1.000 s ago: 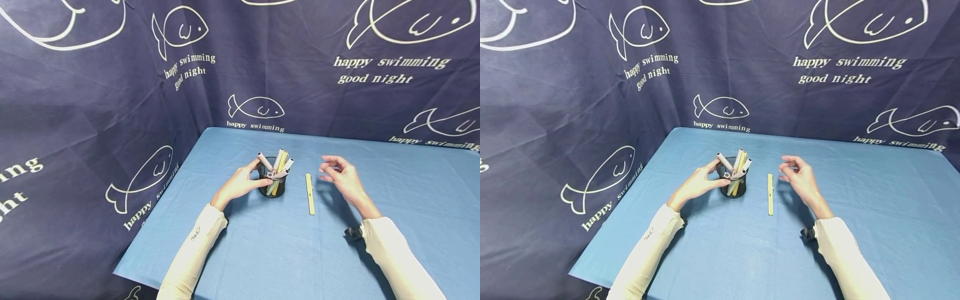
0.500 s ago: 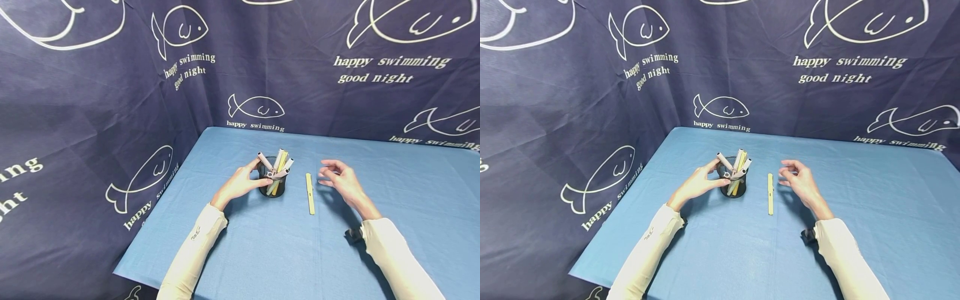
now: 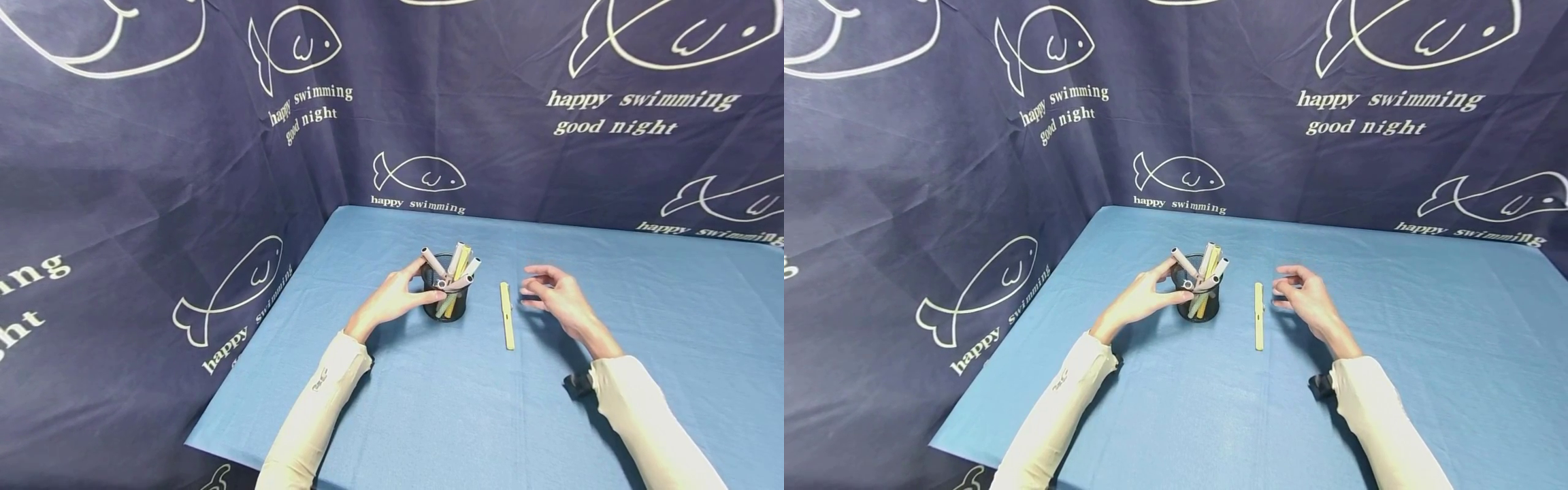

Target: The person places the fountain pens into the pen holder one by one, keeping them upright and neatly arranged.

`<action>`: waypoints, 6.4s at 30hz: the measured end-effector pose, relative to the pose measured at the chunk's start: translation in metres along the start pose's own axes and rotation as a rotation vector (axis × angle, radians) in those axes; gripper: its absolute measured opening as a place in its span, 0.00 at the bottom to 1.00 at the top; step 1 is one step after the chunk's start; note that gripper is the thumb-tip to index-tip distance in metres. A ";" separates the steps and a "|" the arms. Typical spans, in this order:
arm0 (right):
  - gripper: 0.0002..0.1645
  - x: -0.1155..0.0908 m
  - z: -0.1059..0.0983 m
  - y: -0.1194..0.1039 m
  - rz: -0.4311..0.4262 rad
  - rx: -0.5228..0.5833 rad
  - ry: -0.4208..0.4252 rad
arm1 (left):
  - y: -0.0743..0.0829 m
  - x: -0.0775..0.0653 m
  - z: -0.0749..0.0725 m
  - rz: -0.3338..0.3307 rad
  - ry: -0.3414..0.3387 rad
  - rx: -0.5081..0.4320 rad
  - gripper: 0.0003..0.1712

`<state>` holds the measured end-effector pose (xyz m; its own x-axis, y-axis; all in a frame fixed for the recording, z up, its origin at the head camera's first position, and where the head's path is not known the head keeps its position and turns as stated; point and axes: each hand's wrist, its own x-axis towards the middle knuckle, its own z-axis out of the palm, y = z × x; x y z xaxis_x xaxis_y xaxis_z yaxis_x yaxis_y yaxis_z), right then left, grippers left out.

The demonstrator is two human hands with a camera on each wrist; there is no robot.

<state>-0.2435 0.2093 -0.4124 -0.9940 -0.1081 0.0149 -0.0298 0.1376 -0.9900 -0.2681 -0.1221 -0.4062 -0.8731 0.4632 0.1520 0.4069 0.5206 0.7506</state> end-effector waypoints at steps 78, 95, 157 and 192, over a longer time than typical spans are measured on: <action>0.36 0.028 0.016 0.000 0.253 -0.266 -0.228 | -0.002 0.000 0.000 0.002 0.002 -0.001 0.51; 0.38 0.029 0.018 -0.003 0.241 -0.314 -0.237 | -0.001 0.000 -0.001 0.002 -0.002 0.010 0.52; 0.34 -0.001 0.009 -0.021 -0.330 0.180 -0.013 | 0.000 0.000 0.000 -0.003 -0.002 -0.006 0.53; 0.35 0.000 0.025 -0.049 -0.472 0.199 0.034 | 0.001 -0.002 0.001 -0.026 0.006 0.005 0.54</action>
<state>-0.2399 0.1781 -0.3678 -0.8801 -0.0810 0.4678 -0.4587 -0.1094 -0.8818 -0.2661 -0.1222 -0.4065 -0.8851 0.4450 0.1361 0.3850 0.5362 0.7512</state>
